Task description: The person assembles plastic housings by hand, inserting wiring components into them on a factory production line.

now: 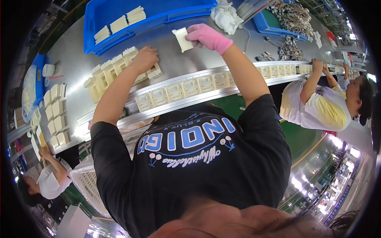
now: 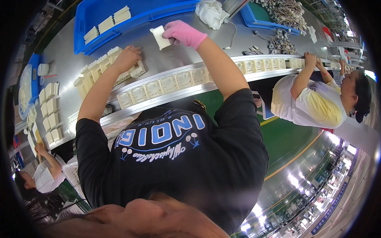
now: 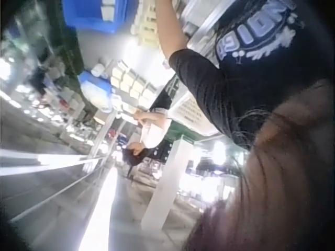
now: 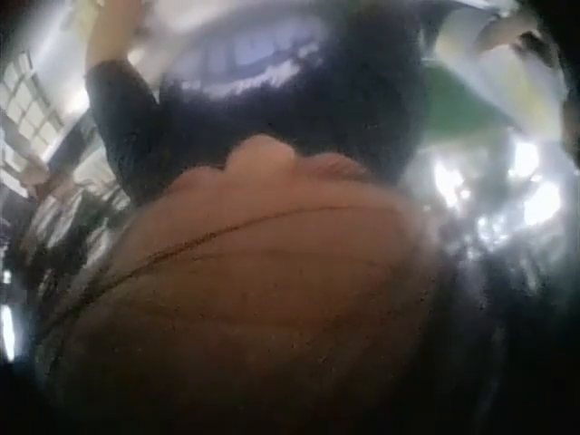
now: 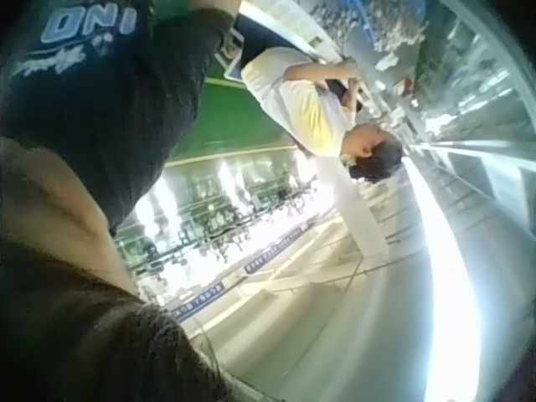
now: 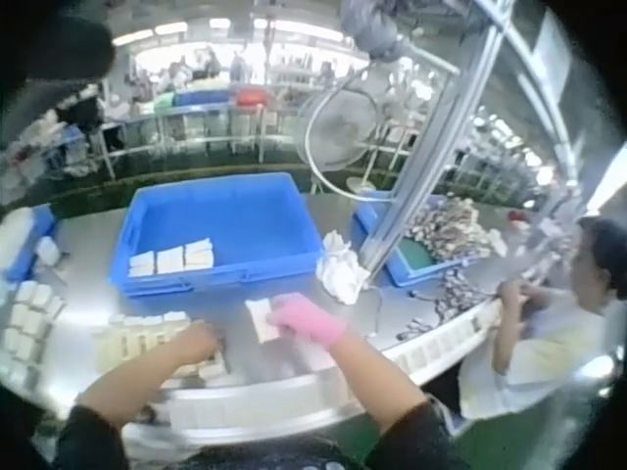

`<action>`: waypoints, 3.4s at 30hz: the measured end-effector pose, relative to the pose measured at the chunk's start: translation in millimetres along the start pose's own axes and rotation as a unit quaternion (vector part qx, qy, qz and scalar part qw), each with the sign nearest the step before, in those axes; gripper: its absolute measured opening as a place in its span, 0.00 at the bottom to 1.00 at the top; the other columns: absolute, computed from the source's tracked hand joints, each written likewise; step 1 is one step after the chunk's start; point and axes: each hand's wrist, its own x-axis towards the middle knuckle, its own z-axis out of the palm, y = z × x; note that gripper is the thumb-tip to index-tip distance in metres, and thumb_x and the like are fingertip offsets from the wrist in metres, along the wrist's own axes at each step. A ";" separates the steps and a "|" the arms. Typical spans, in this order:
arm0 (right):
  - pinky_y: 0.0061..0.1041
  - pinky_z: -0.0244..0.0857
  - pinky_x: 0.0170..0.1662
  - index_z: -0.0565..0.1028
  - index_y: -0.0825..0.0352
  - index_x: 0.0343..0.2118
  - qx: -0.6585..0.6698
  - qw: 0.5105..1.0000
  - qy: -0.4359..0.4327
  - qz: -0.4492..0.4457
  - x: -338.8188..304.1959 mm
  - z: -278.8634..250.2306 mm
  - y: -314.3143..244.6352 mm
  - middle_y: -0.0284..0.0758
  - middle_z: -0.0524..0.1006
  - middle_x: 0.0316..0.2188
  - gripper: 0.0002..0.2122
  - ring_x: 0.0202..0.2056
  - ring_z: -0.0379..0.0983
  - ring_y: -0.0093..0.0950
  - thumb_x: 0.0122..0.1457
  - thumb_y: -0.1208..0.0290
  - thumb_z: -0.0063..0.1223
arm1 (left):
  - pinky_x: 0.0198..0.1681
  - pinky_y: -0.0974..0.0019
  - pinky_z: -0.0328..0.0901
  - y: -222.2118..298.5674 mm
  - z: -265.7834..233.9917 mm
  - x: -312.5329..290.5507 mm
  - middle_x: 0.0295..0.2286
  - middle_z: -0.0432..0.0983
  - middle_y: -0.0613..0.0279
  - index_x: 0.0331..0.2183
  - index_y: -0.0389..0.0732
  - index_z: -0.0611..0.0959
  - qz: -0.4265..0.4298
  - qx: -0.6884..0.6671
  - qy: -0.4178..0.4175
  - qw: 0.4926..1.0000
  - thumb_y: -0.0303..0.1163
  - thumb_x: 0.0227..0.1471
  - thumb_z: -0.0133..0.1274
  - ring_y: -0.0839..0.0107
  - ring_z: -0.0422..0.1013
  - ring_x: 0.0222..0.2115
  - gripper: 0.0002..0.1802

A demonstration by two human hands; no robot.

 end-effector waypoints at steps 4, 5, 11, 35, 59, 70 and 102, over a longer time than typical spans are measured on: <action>0.14 0.53 0.21 0.69 0.68 0.25 0.264 0.964 0.040 -0.002 -49.4 -10.6 -11.9 0.28 0.66 0.16 0.09 0.17 0.58 0.16 0.51 0.66 0.48 | 0.46 0.62 0.58 0.8 -16.2 2.0 0.30 0.73 0.57 0.26 0.42 0.77 0.040 -0.004 0.099 0.994 0.22 0.38 0.47 0.59 0.67 0.39 0.08; 0.14 0.53 0.21 0.69 0.68 0.25 0.267 0.963 0.045 0.001 -57.1 -11.7 -7.8 0.28 0.66 0.16 0.09 0.17 0.58 0.16 0.51 0.66 0.48 | 0.43 0.63 0.60 8.0 -27.8 2.0 0.29 0.73 0.56 0.27 0.40 0.75 -0.034 -0.029 0.119 0.992 0.22 0.38 0.47 0.57 0.67 0.36 0.08; 0.14 0.53 0.21 0.69 0.69 0.26 0.384 0.921 0.051 -0.021 -75.9 -7.1 9.5 0.28 0.67 0.18 0.10 0.18 0.60 0.16 0.52 0.65 0.48 | 0.34 0.67 0.64 35.0 -53.2 3.8 0.27 0.71 0.58 0.34 0.37 0.70 -0.204 -0.399 0.311 0.838 0.21 0.44 0.42 0.62 0.69 0.29 0.10; 0.20 0.58 0.18 0.60 0.69 0.44 -0.026 0.896 0.354 -0.266 -51.9 78.5 -44.6 0.33 0.68 0.17 0.19 0.14 0.64 0.24 0.48 0.79 0.51 | 0.41 0.72 0.57 111.0 -63.0 4.1 0.37 0.65 0.61 0.46 0.39 0.62 -0.135 -0.622 0.392 0.665 0.42 0.59 0.29 0.76 0.61 0.37 0.19; 0.15 0.61 0.31 0.63 0.67 0.48 0.166 0.963 0.118 -0.174 -67.5 50.8 -82.2 0.30 0.68 0.26 0.20 0.27 0.64 0.15 0.49 0.80 0.46 | 0.24 0.68 0.68 91.5 -73.0 -19.3 0.34 0.69 0.55 0.43 0.37 0.63 -0.117 -0.770 0.277 0.563 0.41 0.52 0.45 0.67 0.72 0.29 0.21; 0.30 0.61 0.41 0.70 0.65 0.36 0.010 0.929 -0.220 -0.298 -41.4 98.2 -147.4 0.40 0.71 0.37 0.18 0.37 0.69 0.33 0.45 0.57 0.48 | 0.26 0.72 0.67 44.7 -70.9 -164.5 0.28 0.74 0.59 0.43 0.34 0.70 -0.118 -0.719 0.017 0.685 0.36 0.50 0.48 0.74 0.72 0.25 0.20; 0.23 0.58 0.49 0.58 0.73 0.46 0.282 0.942 -0.110 -0.144 -35.5 96.9 -99.7 0.40 0.67 0.40 0.26 0.45 0.65 0.29 0.42 0.70 0.50 | 0.39 0.68 0.63 73.4 -66.2 -146.5 0.34 0.73 0.58 0.43 0.38 0.71 -0.159 -0.555 0.326 0.749 0.41 0.53 0.43 0.68 0.69 0.34 0.20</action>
